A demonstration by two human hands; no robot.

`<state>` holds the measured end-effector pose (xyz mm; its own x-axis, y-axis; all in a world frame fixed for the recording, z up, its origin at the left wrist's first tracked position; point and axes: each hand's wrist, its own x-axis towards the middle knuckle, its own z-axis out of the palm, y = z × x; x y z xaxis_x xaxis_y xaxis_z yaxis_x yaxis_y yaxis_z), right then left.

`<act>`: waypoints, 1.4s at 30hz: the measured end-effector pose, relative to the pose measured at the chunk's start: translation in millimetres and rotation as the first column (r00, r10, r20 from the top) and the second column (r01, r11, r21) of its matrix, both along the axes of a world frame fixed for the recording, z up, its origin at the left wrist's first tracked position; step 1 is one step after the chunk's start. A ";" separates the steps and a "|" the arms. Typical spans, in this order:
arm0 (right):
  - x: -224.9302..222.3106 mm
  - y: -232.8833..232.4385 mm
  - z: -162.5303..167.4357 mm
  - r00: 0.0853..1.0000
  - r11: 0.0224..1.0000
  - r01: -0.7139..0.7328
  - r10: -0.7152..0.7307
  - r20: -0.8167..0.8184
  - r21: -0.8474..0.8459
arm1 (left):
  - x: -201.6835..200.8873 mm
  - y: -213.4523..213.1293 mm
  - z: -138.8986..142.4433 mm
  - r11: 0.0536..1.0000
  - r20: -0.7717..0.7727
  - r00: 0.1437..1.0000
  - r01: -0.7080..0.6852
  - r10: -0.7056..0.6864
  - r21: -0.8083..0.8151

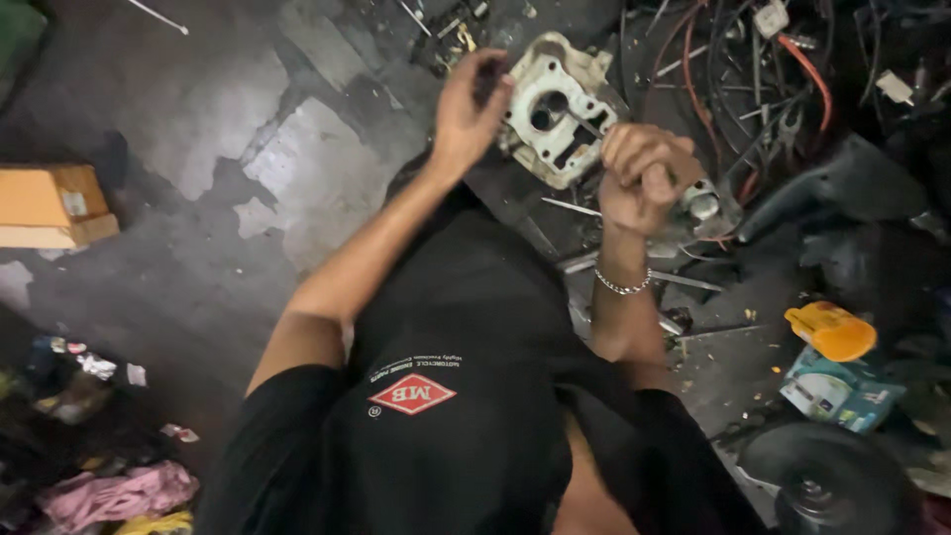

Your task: The person cleans a metallic mechanical part on a cluttered workbench using a screwdriver and a rag. They scrape the surface and wipe away debris repeatedly.

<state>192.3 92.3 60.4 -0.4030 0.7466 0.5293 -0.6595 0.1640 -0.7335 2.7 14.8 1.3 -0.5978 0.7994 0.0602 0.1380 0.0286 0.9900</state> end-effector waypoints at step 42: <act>37.7 -11.2 -42.5 0.949 0.948 0.295 -0.305 -0.080 -0.119 | -5.9 37.9 -13.4 0.923 -0.068 0.922 0.375 -0.381 -0.081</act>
